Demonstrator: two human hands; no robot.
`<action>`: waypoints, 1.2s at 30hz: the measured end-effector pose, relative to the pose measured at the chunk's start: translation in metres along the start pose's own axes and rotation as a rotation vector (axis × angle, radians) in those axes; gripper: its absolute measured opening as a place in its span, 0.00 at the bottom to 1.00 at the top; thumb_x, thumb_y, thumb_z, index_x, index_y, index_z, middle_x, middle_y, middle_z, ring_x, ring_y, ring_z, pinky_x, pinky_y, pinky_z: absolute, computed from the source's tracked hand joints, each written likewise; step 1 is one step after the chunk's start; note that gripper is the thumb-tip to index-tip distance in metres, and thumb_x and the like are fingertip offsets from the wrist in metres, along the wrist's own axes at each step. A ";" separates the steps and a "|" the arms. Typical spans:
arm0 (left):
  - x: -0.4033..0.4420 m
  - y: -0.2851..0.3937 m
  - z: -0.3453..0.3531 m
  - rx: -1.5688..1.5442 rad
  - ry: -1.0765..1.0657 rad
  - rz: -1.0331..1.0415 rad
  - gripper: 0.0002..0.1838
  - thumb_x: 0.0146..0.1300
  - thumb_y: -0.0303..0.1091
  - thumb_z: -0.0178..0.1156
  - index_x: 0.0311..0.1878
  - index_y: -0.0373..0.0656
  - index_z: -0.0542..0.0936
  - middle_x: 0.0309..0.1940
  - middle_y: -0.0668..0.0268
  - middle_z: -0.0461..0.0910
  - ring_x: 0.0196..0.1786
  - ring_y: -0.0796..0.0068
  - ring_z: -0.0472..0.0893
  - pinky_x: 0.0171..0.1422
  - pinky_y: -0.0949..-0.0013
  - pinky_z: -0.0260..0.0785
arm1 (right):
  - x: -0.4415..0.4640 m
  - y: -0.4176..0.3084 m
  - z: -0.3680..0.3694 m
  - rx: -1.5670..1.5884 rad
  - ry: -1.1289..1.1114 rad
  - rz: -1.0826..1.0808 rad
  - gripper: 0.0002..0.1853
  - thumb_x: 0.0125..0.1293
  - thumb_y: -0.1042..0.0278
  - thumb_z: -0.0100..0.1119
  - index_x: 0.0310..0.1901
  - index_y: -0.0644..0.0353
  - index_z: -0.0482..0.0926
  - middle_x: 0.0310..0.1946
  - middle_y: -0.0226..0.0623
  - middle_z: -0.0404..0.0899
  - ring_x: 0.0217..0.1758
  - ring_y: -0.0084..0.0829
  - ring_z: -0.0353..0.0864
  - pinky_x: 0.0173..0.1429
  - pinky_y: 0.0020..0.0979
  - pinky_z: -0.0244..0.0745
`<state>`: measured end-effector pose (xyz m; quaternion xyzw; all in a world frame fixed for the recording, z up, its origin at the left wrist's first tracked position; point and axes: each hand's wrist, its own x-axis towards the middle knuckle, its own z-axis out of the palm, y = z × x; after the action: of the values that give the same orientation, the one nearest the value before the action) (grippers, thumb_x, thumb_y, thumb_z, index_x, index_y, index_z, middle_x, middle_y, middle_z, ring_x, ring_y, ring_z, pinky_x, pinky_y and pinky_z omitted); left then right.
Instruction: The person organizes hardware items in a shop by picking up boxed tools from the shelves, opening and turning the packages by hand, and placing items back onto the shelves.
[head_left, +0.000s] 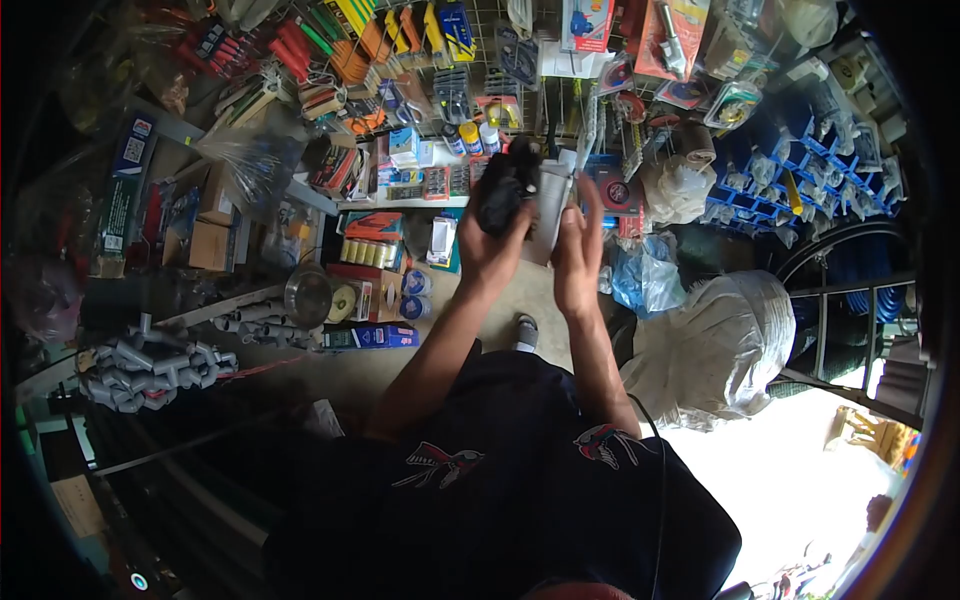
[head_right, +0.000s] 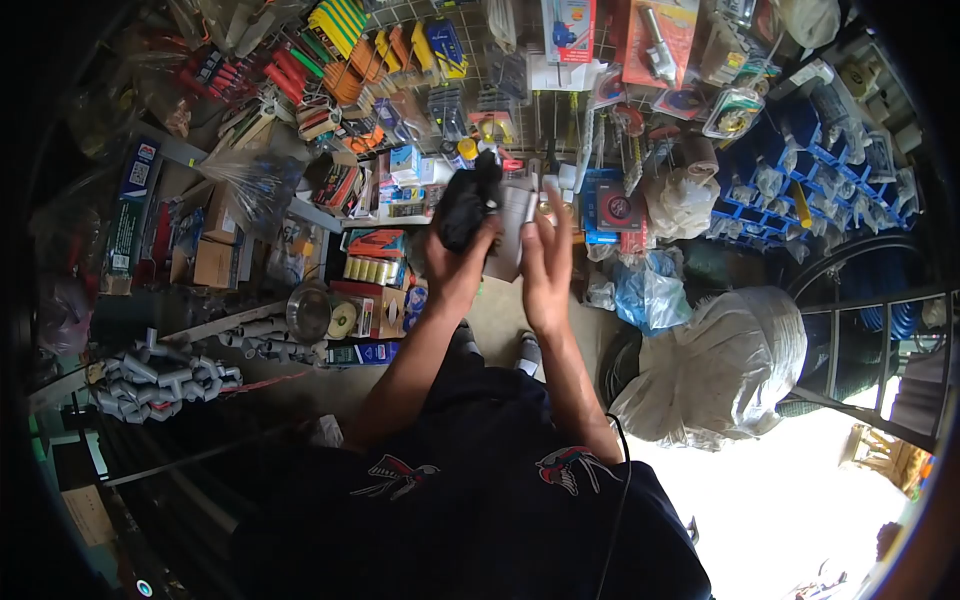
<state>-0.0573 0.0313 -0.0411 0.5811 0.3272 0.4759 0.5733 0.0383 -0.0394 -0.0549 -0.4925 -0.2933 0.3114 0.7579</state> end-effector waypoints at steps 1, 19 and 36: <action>-0.005 -0.004 -0.002 0.097 -0.046 -0.009 0.27 0.67 0.32 0.71 0.66 0.36 0.75 0.56 0.61 0.83 0.56 0.75 0.81 0.62 0.68 0.73 | -0.001 0.005 0.009 -0.086 -0.013 -0.097 0.33 0.81 0.61 0.54 0.79 0.62 0.54 0.71 0.53 0.69 0.70 0.34 0.72 0.72 0.36 0.67; 0.011 0.008 -0.024 -0.307 0.035 -0.181 0.30 0.63 0.29 0.74 0.68 0.40 0.74 0.56 0.65 0.81 0.57 0.77 0.80 0.64 0.70 0.72 | -0.002 -0.002 0.021 -0.188 -0.039 -0.131 0.31 0.71 0.75 0.65 0.68 0.64 0.57 0.55 0.51 0.79 0.56 0.35 0.81 0.60 0.35 0.77; 0.021 0.014 -0.049 -0.276 -0.210 -0.098 0.37 0.52 0.21 0.77 0.67 0.38 0.75 0.56 0.64 0.82 0.59 0.73 0.81 0.64 0.67 0.74 | -0.011 -0.040 0.021 -0.256 -0.177 -0.002 0.36 0.61 0.71 0.77 0.67 0.63 0.67 0.54 0.50 0.83 0.55 0.33 0.86 0.52 0.36 0.85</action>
<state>-0.0984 0.0667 -0.0293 0.5270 0.2250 0.4244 0.7011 0.0222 -0.0489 -0.0118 -0.5554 -0.3968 0.3128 0.6605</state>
